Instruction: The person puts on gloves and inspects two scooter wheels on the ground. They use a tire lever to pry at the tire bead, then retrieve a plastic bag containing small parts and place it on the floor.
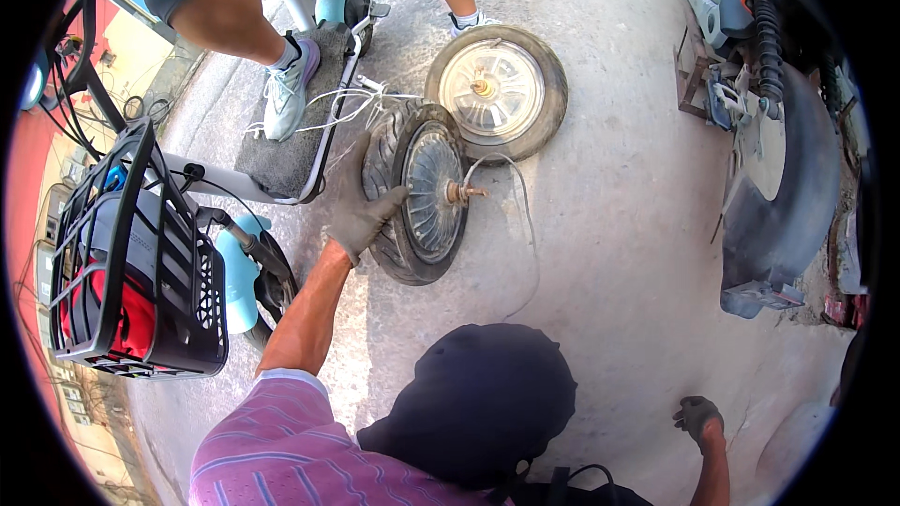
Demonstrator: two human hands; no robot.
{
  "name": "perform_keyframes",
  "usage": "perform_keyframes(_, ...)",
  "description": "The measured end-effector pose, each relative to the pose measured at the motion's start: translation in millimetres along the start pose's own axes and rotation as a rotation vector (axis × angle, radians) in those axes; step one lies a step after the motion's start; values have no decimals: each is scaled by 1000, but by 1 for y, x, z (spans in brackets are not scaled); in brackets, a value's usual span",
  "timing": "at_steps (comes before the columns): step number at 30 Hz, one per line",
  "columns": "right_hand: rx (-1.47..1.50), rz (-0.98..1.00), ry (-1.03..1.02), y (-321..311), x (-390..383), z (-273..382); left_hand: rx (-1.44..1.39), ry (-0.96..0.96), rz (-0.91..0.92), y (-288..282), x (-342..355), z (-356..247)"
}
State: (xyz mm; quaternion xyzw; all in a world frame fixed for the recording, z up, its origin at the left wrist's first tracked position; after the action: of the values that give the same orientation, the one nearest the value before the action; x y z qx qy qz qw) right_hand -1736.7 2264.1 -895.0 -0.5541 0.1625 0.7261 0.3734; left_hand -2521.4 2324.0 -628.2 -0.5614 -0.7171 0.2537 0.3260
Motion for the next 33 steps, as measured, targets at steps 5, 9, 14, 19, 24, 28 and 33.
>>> perform_keyframes(5,-58,10,-55,13,-14,51,198,-23,41,45,10,-70)
perform_keyframes(9,-28,-12,-74,12,-26,65,207,24,30,81,15,-100)
perform_keyframes(14,-46,-18,-45,7,-29,40,211,-73,136,101,15,-119)
perform_keyframes(19,4,-12,-23,-2,-16,-1,190,-82,188,102,12,-124)
perform_keyframes(24,45,-15,-44,-2,-16,6,188,-39,117,81,7,-102)
perform_keyframes(28,31,14,-44,9,-17,17,190,-65,93,52,2,-78)
perform_keyframes(33,9,44,-43,12,-6,16,197,-187,-33,29,-12,-50)
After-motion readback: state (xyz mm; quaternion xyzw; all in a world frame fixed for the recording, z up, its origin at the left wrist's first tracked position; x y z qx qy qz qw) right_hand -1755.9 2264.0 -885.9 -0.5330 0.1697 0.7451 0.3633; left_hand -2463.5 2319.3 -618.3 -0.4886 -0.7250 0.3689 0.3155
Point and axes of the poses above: each hand's wrist, its own x-axis towards the middle knuckle, its own y-axis out of the palm, z = x × y, the point moved 6 cm from there along x, towards the middle knuckle, and after that the axes turned 15 degrees about z, right-handed, at the moved point
